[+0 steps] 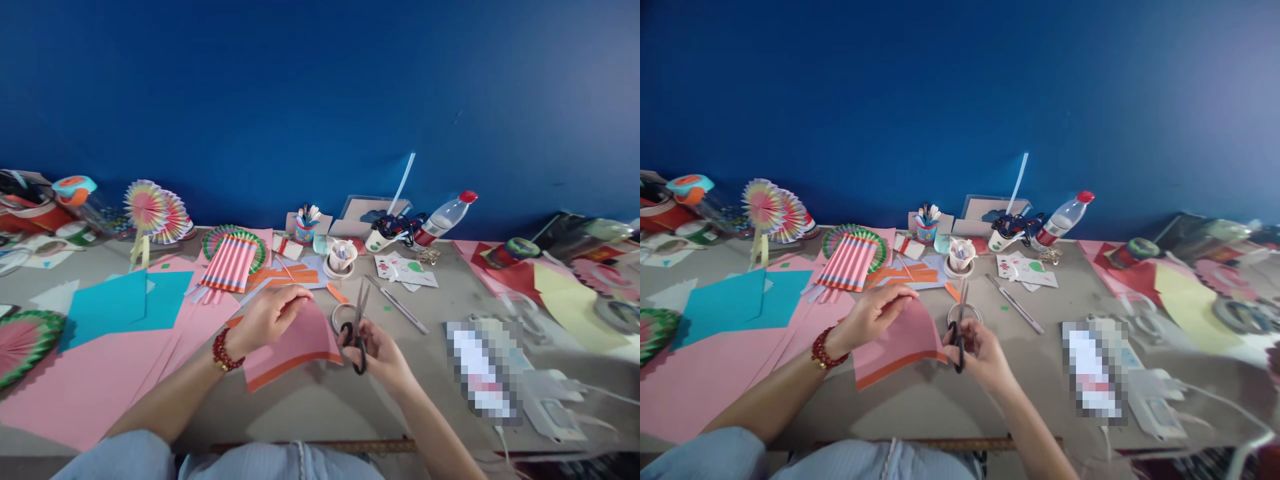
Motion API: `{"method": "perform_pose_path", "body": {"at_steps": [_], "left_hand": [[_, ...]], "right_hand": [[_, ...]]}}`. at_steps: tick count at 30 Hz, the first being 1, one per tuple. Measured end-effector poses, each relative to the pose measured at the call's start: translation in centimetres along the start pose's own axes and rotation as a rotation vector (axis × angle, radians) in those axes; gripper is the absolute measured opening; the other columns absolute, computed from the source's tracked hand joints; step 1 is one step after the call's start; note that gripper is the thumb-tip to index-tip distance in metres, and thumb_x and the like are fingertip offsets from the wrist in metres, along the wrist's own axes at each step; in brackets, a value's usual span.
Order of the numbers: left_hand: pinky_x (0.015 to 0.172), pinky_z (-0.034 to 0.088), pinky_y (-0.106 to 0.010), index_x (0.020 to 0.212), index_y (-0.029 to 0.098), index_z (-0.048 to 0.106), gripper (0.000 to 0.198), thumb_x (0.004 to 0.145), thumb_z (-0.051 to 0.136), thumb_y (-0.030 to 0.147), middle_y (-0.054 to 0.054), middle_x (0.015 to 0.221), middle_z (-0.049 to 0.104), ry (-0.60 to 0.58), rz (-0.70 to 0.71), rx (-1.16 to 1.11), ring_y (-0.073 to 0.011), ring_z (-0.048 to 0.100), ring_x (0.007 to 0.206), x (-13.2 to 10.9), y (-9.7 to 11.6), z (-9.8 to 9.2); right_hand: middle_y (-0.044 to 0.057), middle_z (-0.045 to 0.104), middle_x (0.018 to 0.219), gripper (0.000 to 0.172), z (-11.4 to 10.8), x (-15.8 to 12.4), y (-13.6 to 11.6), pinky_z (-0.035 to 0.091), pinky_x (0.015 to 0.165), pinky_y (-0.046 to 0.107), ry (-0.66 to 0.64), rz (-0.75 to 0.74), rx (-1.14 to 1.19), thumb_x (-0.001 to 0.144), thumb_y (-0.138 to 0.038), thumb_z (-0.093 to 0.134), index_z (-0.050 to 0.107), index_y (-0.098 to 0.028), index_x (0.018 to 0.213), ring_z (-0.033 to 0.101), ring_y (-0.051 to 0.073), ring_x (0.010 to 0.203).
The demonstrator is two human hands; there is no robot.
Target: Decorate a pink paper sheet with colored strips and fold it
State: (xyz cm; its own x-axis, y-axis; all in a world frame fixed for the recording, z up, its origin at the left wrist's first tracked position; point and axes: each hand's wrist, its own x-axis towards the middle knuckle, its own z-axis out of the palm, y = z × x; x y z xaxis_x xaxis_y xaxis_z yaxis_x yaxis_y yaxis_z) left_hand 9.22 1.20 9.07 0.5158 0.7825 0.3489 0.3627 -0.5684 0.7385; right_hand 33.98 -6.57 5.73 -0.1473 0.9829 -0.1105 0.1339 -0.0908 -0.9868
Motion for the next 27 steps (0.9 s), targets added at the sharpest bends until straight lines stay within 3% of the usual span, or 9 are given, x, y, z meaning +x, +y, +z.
{"method": "perform_pose_path", "body": {"at_steps": [5,9,14,16,18,20,21,23,27], "left_hand": [[0.078,0.048,-0.025,0.111,0.021,0.063,0.022,0.098,0.045,0.020,-0.004,0.097,0.072,0.021,0.021,0.054,-0.0149,0.066,0.085,0.2,-0.6,-0.2],[0.085,0.050,-0.028,0.117,0.022,0.061,0.025,0.097,0.046,0.019,-0.005,0.105,0.072,0.013,0.059,0.083,-0.0172,0.067,0.095,0.4,-0.8,-0.4],[0.103,0.043,-0.041,0.116,0.022,0.063,0.025,0.092,0.054,0.017,-0.011,0.122,0.065,0.285,0.194,0.108,-0.0240,0.058,0.115,-1.9,0.8,0.1],[0.092,0.048,-0.034,0.106,0.020,0.066,0.020,0.095,0.049,0.019,-0.009,0.103,0.070,0.028,0.202,-0.109,-0.0201,0.064,0.099,-3.9,1.7,1.5],[0.077,0.051,-0.028,0.096,0.018,0.068,0.028,0.099,0.045,0.032,-0.008,0.089,0.069,-0.376,-0.016,-0.375,-0.0165,0.065,0.082,-6.1,2.1,3.7],[0.053,0.045,-0.020,0.103,0.017,0.066,0.042,0.096,0.045,0.053,-0.006,0.088,0.067,-0.541,-0.355,-0.701,-0.0104,0.059,0.060,-7.8,1.9,6.3],[0.046,0.040,-0.018,0.111,0.018,0.062,0.051,0.089,0.052,0.063,-0.006,0.096,0.066,-0.534,-0.491,-0.859,-0.0080,0.055,0.055,-8.4,1.5,7.4],[0.044,0.035,-0.017,0.111,0.017,0.059,0.064,0.079,0.058,0.072,-0.006,0.096,0.063,-0.327,-0.610,-1.019,-0.0057,0.049,0.052,-9.0,0.7,9.1],[0.057,0.044,-0.024,0.089,0.015,0.062,0.056,0.084,0.052,0.070,-0.005,0.079,0.061,0.009,-0.585,-0.863,-0.0115,0.050,0.062,-8.4,-0.4,9.2]], "right_hand": [[0.000,0.062,0.078,0.040,1.3,1.5,0.6,0.040,0.050,0.022,0.140,-0.022,-0.013,0.065,-0.039,0.081,0.050,-0.022,0.084,0.047,0.009,0.056],[-0.007,0.048,0.065,0.036,1.8,2.7,1.2,0.030,0.046,0.018,0.125,-0.021,-0.029,0.063,-0.031,0.079,0.047,-0.021,0.077,0.035,0.005,0.050],[-0.007,0.046,0.064,0.030,2.6,3.4,2.1,0.031,0.047,0.019,0.190,-0.001,0.112,0.068,-0.031,0.074,0.048,-0.021,0.081,0.037,0.007,0.052],[-0.006,0.049,0.067,0.033,3.0,3.4,2.2,0.034,0.048,0.019,0.235,-0.016,0.163,0.069,-0.034,0.075,0.049,-0.021,0.083,0.041,0.008,0.054],[-0.005,0.051,0.069,0.037,3.4,3.3,1.9,0.036,0.049,0.019,0.268,-0.039,0.199,0.067,-0.036,0.079,0.049,-0.022,0.083,0.043,0.009,0.056],[-0.004,0.054,0.071,0.041,3.9,3.1,1.4,0.038,0.049,0.019,0.273,-0.054,0.243,0.065,-0.038,0.082,0.049,-0.023,0.083,0.044,0.009,0.056],[-0.003,0.055,0.072,0.042,4.3,3.1,1.1,0.038,0.049,0.019,0.266,-0.056,0.266,0.065,-0.039,0.083,0.049,-0.023,0.083,0.044,0.009,0.057],[-0.003,0.055,0.073,0.043,4.9,3.0,0.5,0.039,0.050,0.019,0.241,-0.054,0.297,0.064,-0.040,0.083,0.049,-0.023,0.084,0.045,0.009,0.057],[-0.006,0.052,0.070,0.045,6.0,3.1,-0.4,0.037,0.048,0.018,0.209,-0.050,0.338,0.062,-0.038,0.085,0.048,-0.024,0.083,0.043,0.008,0.055]]}}
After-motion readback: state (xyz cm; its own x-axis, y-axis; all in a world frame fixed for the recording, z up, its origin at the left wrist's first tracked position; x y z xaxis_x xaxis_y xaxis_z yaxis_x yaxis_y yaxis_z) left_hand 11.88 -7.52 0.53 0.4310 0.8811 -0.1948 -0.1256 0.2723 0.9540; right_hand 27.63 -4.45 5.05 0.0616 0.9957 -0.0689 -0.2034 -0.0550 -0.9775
